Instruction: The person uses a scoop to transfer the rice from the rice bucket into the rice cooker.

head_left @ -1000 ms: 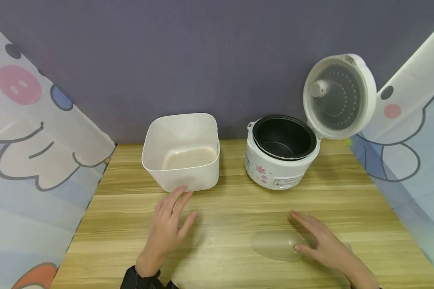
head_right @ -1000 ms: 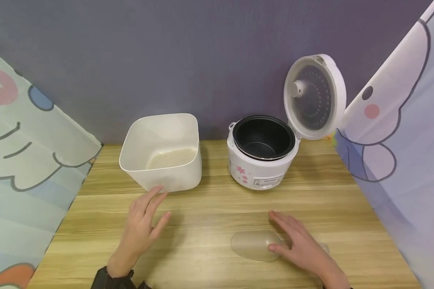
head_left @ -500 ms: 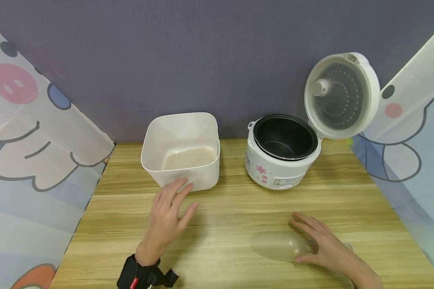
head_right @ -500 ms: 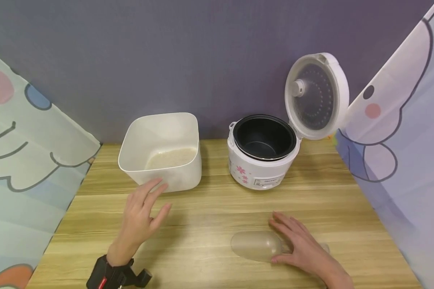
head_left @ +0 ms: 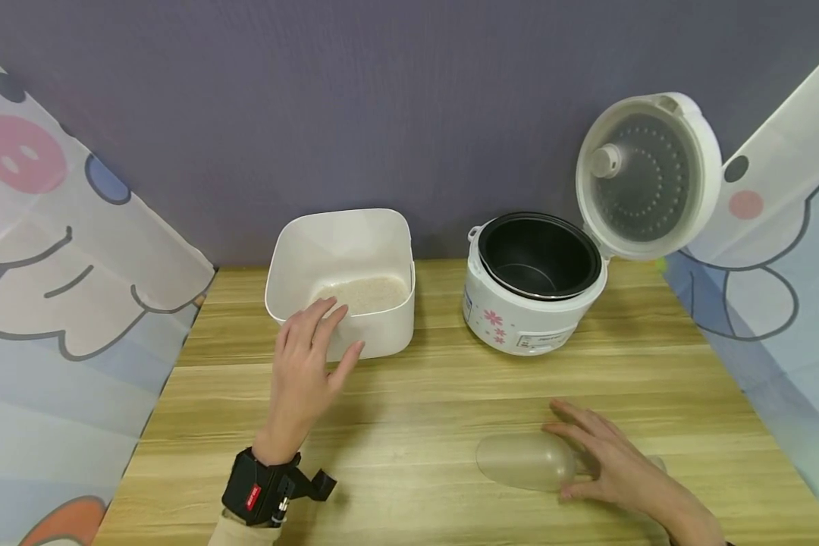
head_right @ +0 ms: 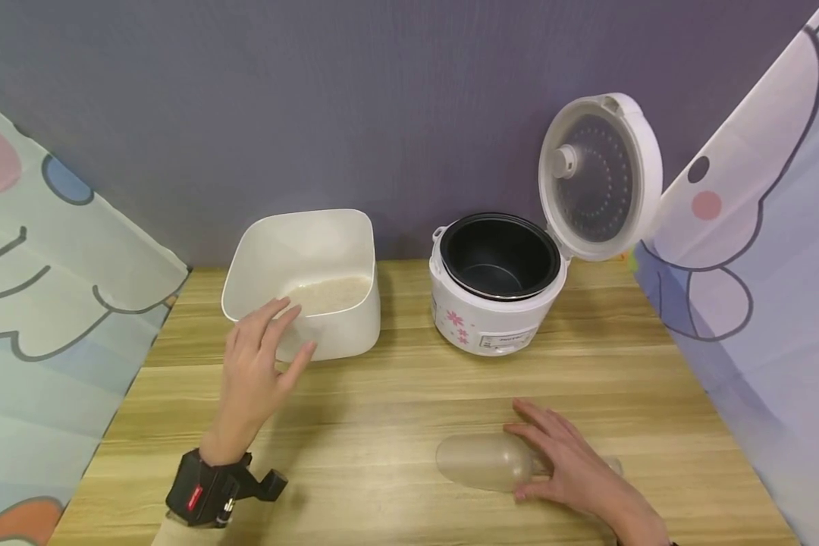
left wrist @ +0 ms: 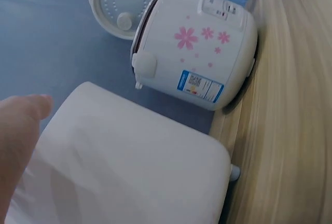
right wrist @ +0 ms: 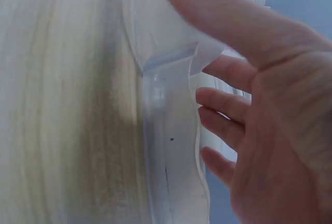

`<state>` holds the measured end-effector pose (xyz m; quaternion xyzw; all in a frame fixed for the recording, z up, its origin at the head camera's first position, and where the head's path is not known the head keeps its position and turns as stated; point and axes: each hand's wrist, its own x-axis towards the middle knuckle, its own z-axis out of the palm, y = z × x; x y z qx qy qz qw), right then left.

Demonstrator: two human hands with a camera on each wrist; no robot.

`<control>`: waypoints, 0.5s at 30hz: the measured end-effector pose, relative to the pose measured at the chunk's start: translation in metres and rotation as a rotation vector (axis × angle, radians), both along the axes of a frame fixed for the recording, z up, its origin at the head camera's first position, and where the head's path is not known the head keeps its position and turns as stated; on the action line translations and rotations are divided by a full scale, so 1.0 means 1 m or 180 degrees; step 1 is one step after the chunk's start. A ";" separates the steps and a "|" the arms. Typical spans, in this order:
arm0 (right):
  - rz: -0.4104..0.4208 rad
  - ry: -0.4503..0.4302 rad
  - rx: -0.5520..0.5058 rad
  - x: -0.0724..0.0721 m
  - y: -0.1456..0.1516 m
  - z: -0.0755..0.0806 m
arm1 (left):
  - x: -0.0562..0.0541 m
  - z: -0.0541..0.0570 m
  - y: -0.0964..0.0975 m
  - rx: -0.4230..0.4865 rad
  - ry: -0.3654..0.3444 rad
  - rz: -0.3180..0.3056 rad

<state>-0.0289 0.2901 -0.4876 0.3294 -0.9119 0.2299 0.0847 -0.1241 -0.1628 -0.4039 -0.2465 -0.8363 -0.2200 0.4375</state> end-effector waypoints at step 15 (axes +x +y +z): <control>-0.0123 -0.0086 0.0091 -0.002 -0.002 -0.001 | -0.022 -0.006 -0.004 -0.0173 -0.0068 0.0339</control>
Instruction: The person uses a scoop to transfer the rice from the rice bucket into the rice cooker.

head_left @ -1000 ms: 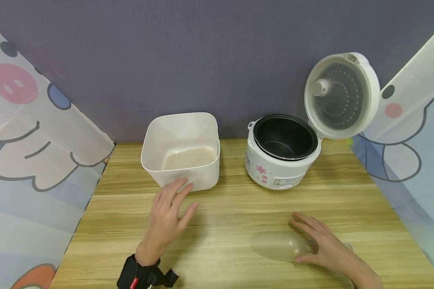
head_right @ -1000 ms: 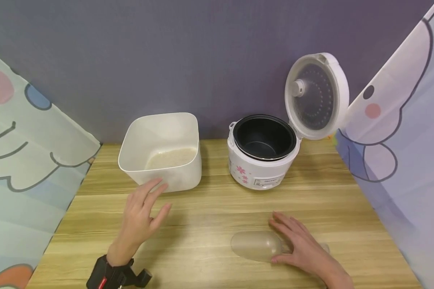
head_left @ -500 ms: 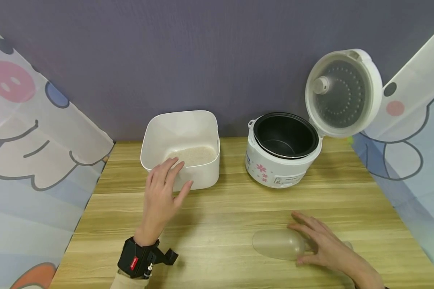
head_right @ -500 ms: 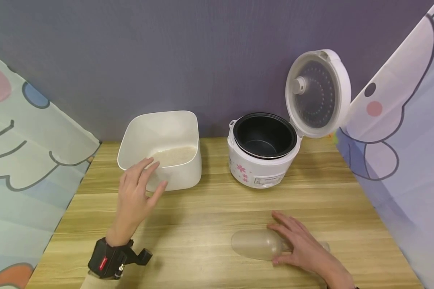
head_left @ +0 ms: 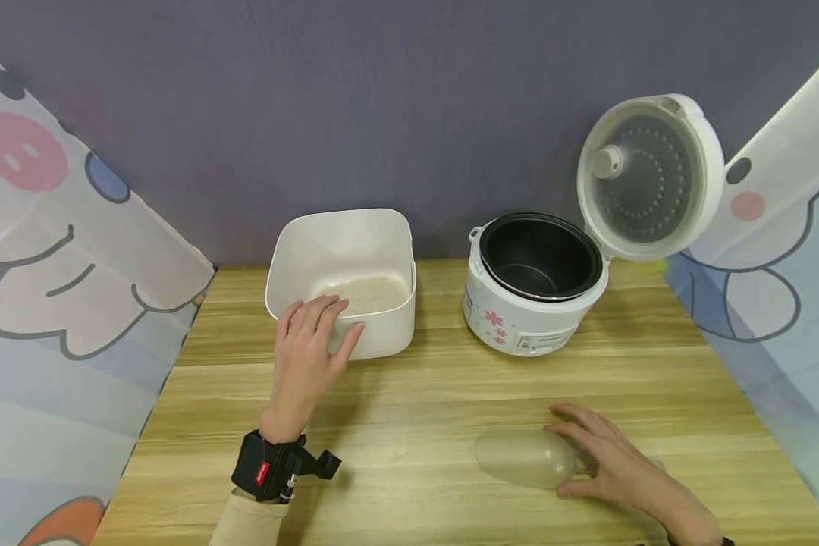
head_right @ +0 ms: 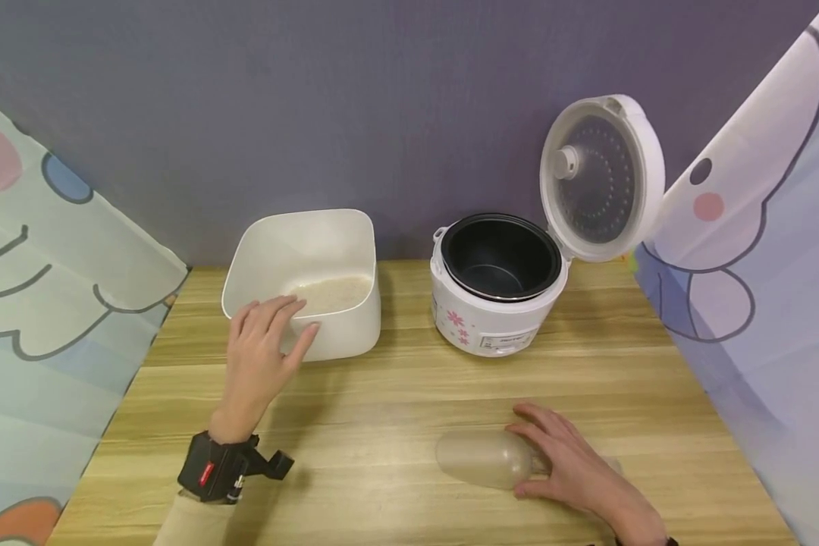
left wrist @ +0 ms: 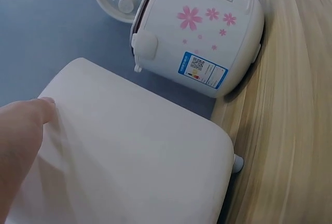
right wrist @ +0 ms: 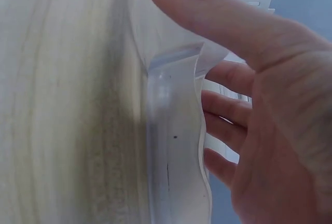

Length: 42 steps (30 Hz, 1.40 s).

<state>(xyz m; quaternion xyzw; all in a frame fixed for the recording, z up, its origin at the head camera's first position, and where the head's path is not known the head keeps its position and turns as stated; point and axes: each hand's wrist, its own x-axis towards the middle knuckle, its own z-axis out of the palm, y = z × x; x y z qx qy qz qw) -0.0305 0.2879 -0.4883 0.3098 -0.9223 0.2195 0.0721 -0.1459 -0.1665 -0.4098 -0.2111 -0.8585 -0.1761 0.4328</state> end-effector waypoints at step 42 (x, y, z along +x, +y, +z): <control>0.0005 -0.0961 -0.1030 -0.073 -0.056 0.063 | -0.017 -0.016 0.010 0.0644 0.0318 0.0032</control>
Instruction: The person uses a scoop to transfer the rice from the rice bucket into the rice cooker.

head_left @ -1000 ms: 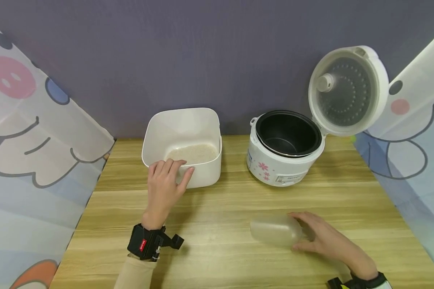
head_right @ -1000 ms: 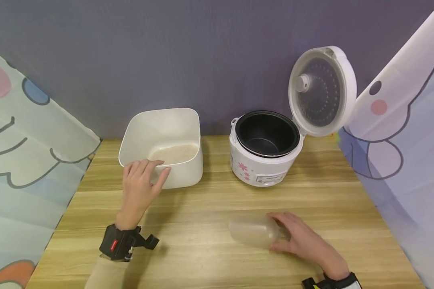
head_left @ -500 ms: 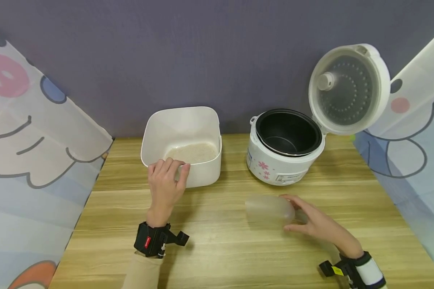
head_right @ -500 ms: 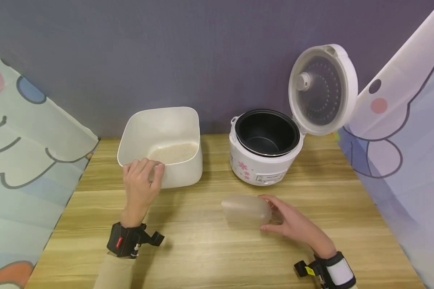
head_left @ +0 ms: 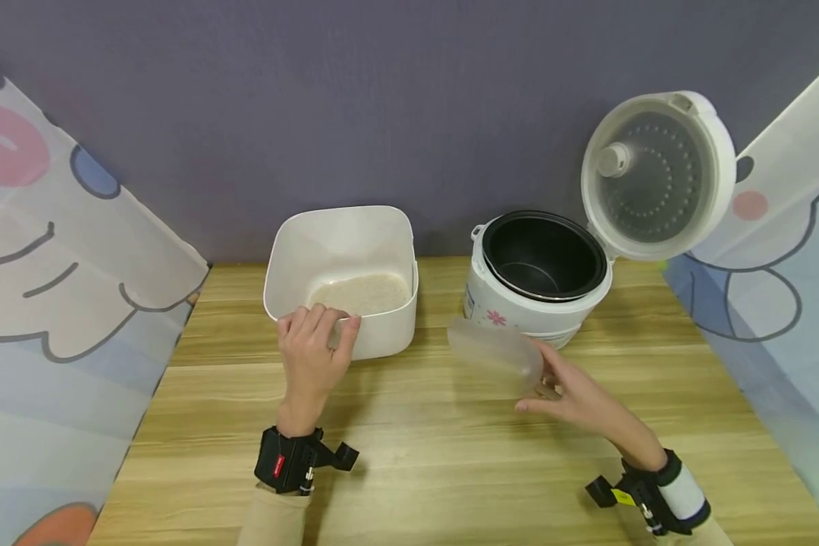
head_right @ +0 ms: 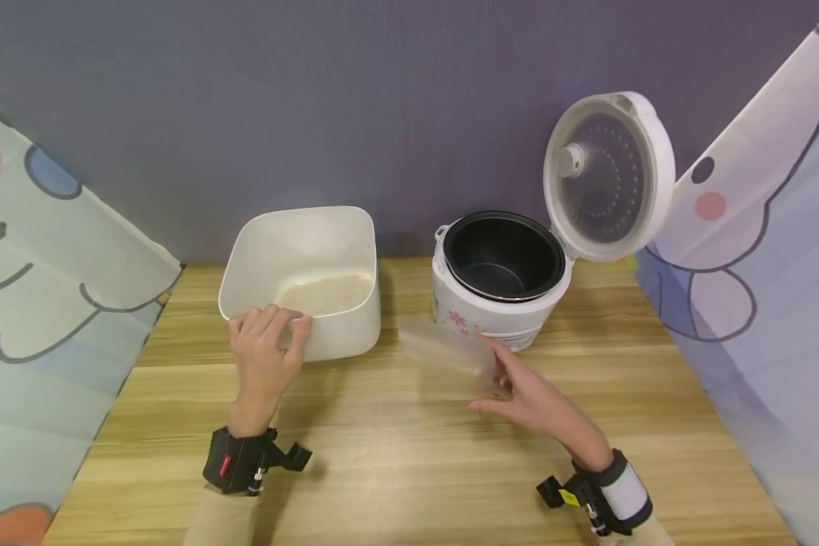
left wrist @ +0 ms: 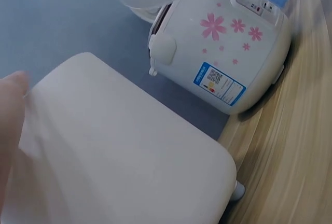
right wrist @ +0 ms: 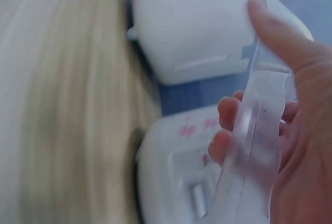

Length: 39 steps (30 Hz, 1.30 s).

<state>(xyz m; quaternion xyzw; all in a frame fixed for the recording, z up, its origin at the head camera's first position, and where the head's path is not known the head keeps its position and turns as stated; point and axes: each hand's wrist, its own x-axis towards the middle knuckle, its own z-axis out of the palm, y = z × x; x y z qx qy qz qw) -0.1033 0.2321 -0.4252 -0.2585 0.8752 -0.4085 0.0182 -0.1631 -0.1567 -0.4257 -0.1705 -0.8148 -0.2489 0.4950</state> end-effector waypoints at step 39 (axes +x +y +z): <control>-0.0213 0.1335 0.0707 -0.091 -0.108 0.124 | -0.004 -0.007 -0.003 -0.0230 0.0275 0.0133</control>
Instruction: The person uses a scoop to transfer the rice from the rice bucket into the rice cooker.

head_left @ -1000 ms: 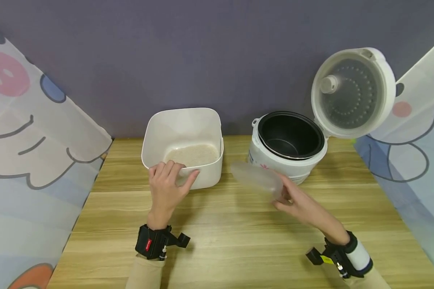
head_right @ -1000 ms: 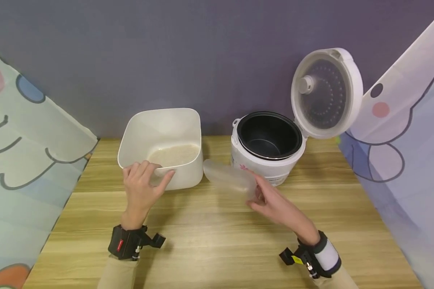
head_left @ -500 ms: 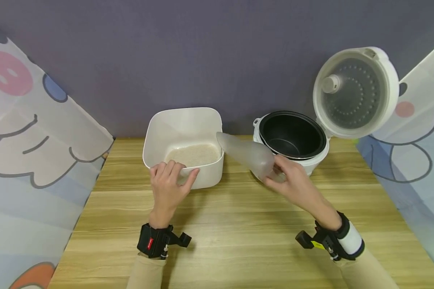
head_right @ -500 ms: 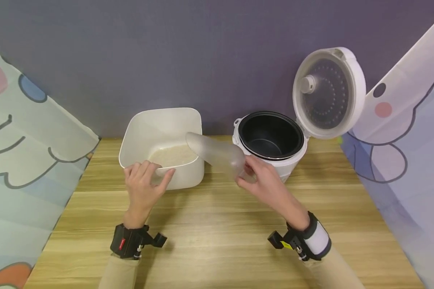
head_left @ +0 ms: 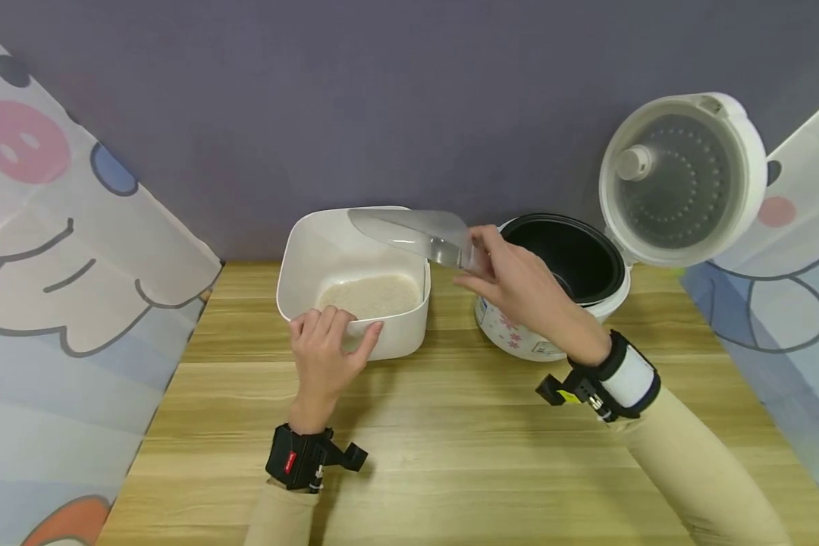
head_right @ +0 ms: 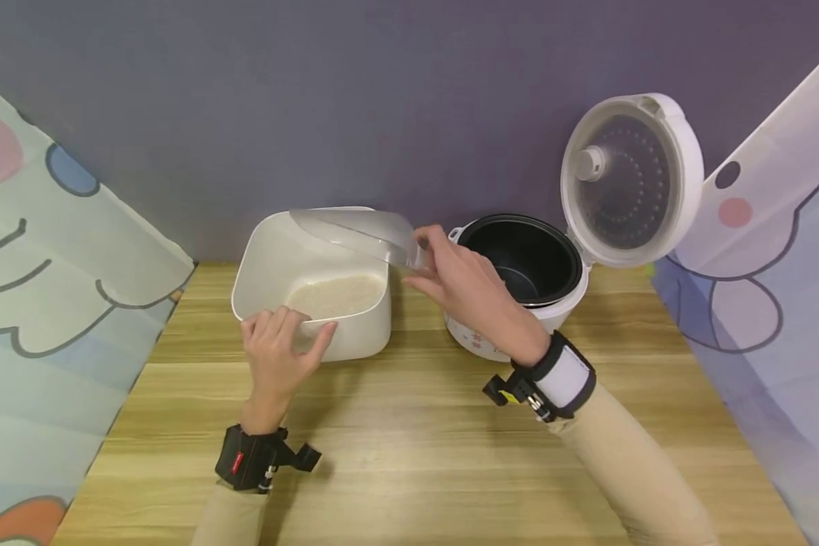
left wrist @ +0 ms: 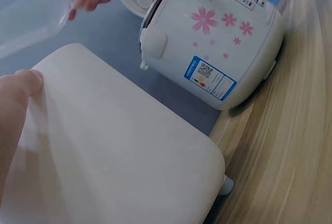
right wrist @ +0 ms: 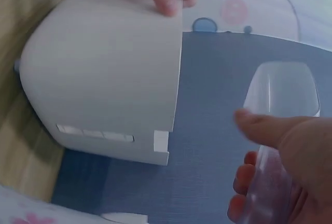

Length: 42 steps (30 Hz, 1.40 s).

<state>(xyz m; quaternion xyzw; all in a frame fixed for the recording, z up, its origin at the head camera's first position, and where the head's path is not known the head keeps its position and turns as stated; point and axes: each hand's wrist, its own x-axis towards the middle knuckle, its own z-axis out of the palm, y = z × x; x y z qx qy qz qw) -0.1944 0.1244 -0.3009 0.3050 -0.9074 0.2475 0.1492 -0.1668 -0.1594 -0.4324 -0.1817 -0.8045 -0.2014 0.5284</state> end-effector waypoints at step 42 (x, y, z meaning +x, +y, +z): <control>0.0694 0.1788 0.3636 -0.095 -0.099 0.029 | 0.003 -0.001 0.009 -0.0056 0.0078 0.0033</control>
